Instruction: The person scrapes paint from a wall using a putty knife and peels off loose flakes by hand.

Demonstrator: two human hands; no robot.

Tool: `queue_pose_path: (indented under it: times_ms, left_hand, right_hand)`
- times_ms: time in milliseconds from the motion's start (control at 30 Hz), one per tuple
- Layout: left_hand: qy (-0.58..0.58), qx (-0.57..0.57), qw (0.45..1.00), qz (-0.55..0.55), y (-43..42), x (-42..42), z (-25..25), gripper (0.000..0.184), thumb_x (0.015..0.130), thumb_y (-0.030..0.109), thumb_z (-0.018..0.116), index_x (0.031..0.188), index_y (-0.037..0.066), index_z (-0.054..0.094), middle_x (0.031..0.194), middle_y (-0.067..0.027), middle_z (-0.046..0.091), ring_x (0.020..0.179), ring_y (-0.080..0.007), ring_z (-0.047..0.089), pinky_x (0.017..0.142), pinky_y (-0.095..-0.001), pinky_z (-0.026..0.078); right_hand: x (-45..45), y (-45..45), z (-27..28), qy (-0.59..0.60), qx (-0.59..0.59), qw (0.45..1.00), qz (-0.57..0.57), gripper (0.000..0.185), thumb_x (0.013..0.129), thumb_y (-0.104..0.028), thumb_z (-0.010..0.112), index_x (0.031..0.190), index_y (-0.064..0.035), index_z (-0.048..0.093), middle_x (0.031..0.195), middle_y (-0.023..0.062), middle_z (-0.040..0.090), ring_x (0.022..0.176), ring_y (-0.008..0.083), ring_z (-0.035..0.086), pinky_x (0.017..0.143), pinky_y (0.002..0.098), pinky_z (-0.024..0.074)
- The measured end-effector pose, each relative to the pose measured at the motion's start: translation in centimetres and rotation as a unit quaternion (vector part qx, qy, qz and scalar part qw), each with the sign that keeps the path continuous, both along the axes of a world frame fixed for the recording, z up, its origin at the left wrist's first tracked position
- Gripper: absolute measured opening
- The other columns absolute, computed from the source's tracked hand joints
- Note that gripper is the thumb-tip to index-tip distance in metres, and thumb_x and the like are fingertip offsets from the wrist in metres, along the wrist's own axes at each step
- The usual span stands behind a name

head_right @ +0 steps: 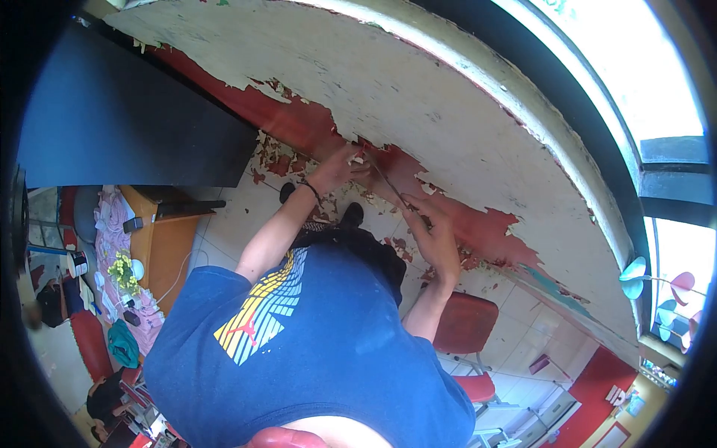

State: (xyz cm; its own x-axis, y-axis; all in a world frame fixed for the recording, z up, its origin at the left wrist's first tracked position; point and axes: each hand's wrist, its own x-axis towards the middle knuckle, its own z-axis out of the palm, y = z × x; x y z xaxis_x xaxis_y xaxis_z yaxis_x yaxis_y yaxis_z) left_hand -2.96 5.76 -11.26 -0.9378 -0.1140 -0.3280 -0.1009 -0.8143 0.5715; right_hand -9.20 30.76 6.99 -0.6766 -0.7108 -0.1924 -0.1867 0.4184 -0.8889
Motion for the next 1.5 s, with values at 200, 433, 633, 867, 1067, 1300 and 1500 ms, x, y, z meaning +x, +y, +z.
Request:
queue_pose_path:
  times_ms: [200, 433, 633, 867, 1067, 1300, 1500]
  left_hand:
    - [-0.159, -0.002, 0.987, 0.006, 0.5, 0.7, 1.8, 0.025, 0.098, 0.034, 0.05, 0.109, 0.013, 0.056, 0.1, -0.0038, 0.062, 0.092, -0.0194, 0.062, 0.088, -0.0396, 0.049]
    - [-0.169, 0.019, 0.983, -0.062, -0.3, 1.2, 2.2, 0.029, 0.096, 0.039, 0.053, 0.112, 0.016, 0.058, 0.106, -0.0033, 0.063, 0.098, -0.0207, 0.061, 0.092, -0.0422, 0.047]
    - [-0.087, 0.12, 0.983, -0.111, -1.3, -0.1, 2.3, 0.025, 0.094, 0.033, 0.057, 0.108, 0.012, 0.062, 0.105, -0.0035, 0.062, 0.104, -0.025, 0.059, 0.1, -0.0529, 0.043]
    - [-0.032, 0.297, 0.947, -0.119, -1.0, 0.1, 0.2, 0.019, 0.096, 0.03, 0.056, 0.097, 0.012, 0.059, 0.094, -0.0025, 0.06, 0.094, -0.0236, 0.06, 0.103, -0.0612, 0.038]
    - [-0.114, 0.2, 0.966, -0.116, -0.7, 2.3, 2.1, 0.024, 0.098, 0.036, 0.05, 0.096, 0.014, 0.058, 0.093, -0.0011, 0.061, 0.089, -0.0213, 0.06, 0.103, -0.0608, 0.038]
    - [-0.095, 0.255, 0.949, -0.161, -1.1, 0.5, 3.5, 0.026, 0.095, 0.035, 0.053, 0.109, 0.014, 0.063, 0.101, -0.0023, 0.067, 0.095, -0.0237, 0.062, 0.098, -0.0594, 0.04]
    - [-0.028, 0.307, 0.943, -0.127, -0.1, -0.6, 0.9, 0.023, 0.096, 0.027, 0.052, 0.108, 0.011, 0.061, 0.102, -0.0011, 0.063, 0.098, -0.0258, 0.059, 0.107, -0.064, 0.03]
  right_hand:
    - [0.5, 0.2, -0.7, -0.017, 0.01, 1.0, 0.002, 0.031, 0.092, -0.014, 0.061, 0.12, -0.0016, 0.065, 0.102, 0.0139, 0.068, 0.091, 0.0192, 0.061, 0.084, 0.0306, 0.0471]
    - [0.0, 0.2, 0.2, -0.038, 0.02, 0.999, -0.013, 0.031, 0.091, -0.014, 0.062, 0.12, -0.0016, 0.065, 0.101, 0.013, 0.068, 0.089, 0.0174, 0.061, 0.081, 0.0297, 0.0477]
    - [-0.6, 0.3, 0.6, -0.023, 0.031, 0.999, -0.025, 0.03, 0.092, -0.013, 0.062, 0.119, -0.001, 0.065, 0.103, 0.0125, 0.068, 0.089, 0.0161, 0.061, 0.08, 0.0296, 0.0482]
    - [-0.1, 0.4, -0.9, -0.015, 0.006, 1.0, 0.004, 0.031, 0.092, -0.015, 0.062, 0.119, -0.0016, 0.065, 0.109, 0.015, 0.068, 0.096, 0.0211, 0.063, 0.083, 0.0312, 0.0485]
    - [0.1, 0.5, -0.7, -0.017, -0.004, 1.0, 0.003, 0.031, 0.091, -0.016, 0.063, 0.119, -0.0017, 0.065, 0.11, 0.0156, 0.068, 0.099, 0.0233, 0.063, 0.087, 0.0329, 0.0477]
    - [-0.6, 1.4, 0.0, -0.045, 0.013, 0.998, -0.035, 0.03, 0.092, -0.015, 0.061, 0.119, -0.001, 0.065, 0.109, 0.0151, 0.068, 0.096, 0.0212, 0.063, 0.083, 0.0316, 0.0483]
    - [-0.4, 1.6, -0.8, -0.006, -0.012, 1.0, -0.027, 0.031, 0.092, -0.015, 0.062, 0.119, -0.0009, 0.065, 0.109, 0.0145, 0.067, 0.096, 0.0216, 0.063, 0.085, 0.0318, 0.0472]
